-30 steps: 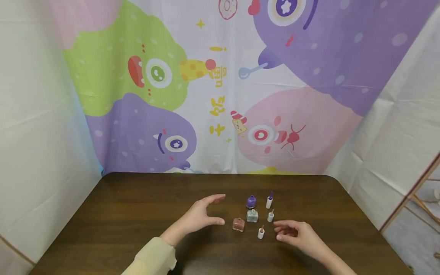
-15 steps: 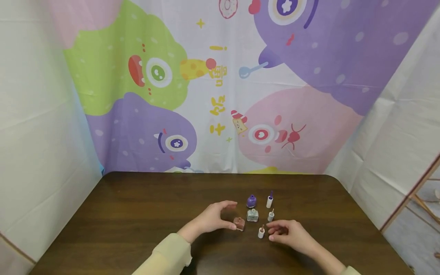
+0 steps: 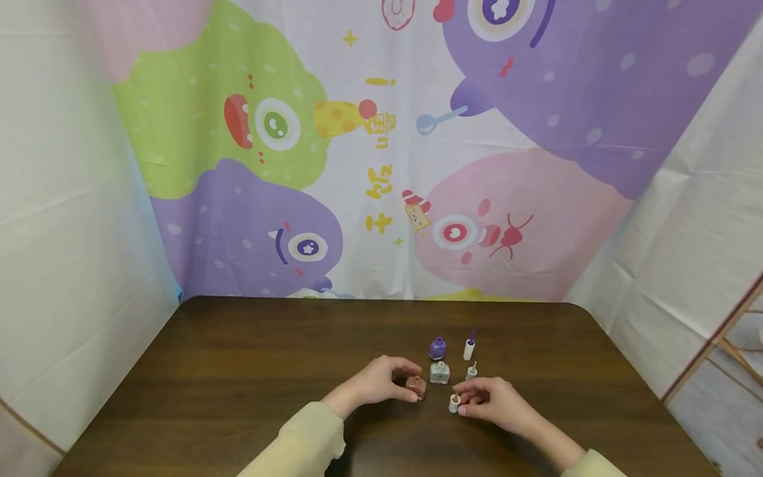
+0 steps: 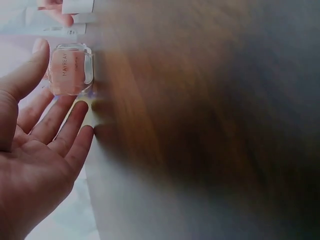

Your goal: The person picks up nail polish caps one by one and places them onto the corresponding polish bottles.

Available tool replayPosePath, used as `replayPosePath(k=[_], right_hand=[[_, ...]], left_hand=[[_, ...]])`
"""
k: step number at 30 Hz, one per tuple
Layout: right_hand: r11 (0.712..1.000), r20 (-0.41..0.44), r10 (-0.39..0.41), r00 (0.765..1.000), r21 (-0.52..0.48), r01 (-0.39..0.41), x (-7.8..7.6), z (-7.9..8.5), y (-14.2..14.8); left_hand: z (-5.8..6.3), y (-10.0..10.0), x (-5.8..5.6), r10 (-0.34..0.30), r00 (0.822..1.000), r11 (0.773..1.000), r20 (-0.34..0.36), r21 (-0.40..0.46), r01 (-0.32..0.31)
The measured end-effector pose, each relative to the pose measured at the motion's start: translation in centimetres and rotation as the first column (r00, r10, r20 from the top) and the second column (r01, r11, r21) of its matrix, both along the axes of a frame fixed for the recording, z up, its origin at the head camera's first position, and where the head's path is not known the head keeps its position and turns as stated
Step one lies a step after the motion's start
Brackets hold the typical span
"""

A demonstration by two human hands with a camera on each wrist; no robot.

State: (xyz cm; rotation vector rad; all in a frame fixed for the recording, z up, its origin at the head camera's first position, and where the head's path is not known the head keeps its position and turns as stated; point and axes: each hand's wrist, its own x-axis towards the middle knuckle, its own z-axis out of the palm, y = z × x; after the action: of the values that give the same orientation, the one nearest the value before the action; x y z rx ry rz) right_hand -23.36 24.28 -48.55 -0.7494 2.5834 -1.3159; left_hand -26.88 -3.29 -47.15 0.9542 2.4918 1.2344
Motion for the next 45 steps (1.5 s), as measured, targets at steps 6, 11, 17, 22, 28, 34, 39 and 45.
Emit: replayPosePath(k=[6, 11, 17, 22, 28, 34, 39, 45], right_hand=[[1.0, -0.034, -0.003, 0.999, 0.023, 0.004, -0.3, -0.1, -0.5], [0.999, -0.044, -0.03, 0.999, 0.045, 0.032, -0.5, -0.2, -0.9], [0.997, -0.053, -0.05, 0.997, 0.063, 0.053, -0.5, 0.3, -1.1], [0.998, -0.057, -0.051, 0.997, 0.034, 0.053, -0.3, 0.5, -1.3], [0.998, -0.069, -0.051, 0.996, 0.044, 0.054, -0.5, 0.3, -1.2], [0.997, -0.083, -0.045, 0.996, 0.059, 0.05, -0.5, 0.3, -1.2], [0.995, -0.092, -0.042, 0.995, 0.092, 0.051, -0.4, 0.5, -1.3], [0.994, -0.076, -0.03, 0.997, 0.104, 0.038, -0.1, 0.8, -1.1]], left_hand=[[-0.2, 0.2, -0.2, 0.021, 0.999, 1.0, -0.026, -0.009, -0.022], [-0.4, 0.5, -0.3, 0.055, 0.998, 0.999, -0.033, 0.004, -0.054], [-0.4, 0.6, -0.3, 0.081, 0.996, 0.997, -0.039, 0.007, -0.081], [-0.5, 0.6, -0.2, 0.088, 0.995, 0.996, -0.042, 0.005, -0.088], [-0.5, 0.5, -0.1, 0.098, 0.994, 0.995, -0.041, -0.008, -0.098], [-0.4, 0.3, 0.0, 0.095, 0.995, 0.995, -0.038, 0.012, -0.095], [-0.4, -0.1, 0.0, 0.083, 0.996, 0.996, -0.026, 0.033, -0.082], [0.0, -0.6, 0.7, 0.077, 0.997, 0.996, -0.001, 0.053, -0.077]])
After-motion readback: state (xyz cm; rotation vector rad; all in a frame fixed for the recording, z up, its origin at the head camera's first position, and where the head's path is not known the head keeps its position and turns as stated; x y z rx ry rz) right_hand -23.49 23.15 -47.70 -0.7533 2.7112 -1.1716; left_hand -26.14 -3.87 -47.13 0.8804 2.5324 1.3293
